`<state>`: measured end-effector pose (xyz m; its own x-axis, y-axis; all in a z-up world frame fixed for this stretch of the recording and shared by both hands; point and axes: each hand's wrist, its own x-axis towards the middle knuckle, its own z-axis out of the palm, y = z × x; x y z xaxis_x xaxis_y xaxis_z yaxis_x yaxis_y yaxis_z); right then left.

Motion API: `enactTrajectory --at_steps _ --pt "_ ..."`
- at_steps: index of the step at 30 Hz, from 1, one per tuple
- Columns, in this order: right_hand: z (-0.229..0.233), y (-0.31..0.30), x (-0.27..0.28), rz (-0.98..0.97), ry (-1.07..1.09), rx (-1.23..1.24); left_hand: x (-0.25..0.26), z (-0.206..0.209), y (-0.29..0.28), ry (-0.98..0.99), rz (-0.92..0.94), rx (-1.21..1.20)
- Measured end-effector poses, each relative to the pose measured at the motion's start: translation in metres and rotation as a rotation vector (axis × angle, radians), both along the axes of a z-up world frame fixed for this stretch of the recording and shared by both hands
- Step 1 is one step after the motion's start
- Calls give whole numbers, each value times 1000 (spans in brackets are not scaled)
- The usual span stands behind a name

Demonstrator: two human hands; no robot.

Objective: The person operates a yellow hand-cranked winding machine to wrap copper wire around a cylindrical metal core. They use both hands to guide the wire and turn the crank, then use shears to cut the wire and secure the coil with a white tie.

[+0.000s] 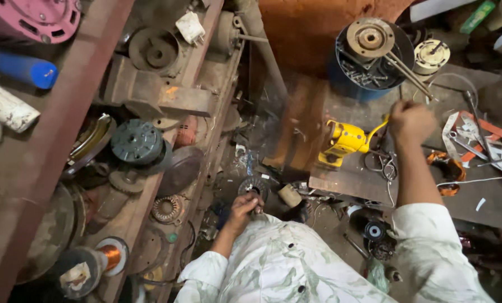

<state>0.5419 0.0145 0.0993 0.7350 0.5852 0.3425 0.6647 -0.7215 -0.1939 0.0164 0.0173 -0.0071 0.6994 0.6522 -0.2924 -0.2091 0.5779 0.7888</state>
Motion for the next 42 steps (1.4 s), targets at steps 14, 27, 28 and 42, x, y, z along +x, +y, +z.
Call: enactTrajectory --at_steps 14,27,28,42 --pt "40 -130 -137 44 379 -224 7 -9 8 -39 -62 -67" --pt "-12 4 -1 -10 -14 29 11 -9 7 4 13 -59" --pt "-30 0 0 -22 23 -45 8 -9 6 -4 3 -42" --pt "41 -134 -131 69 294 88 6 -4 10 -73 -57 -1"
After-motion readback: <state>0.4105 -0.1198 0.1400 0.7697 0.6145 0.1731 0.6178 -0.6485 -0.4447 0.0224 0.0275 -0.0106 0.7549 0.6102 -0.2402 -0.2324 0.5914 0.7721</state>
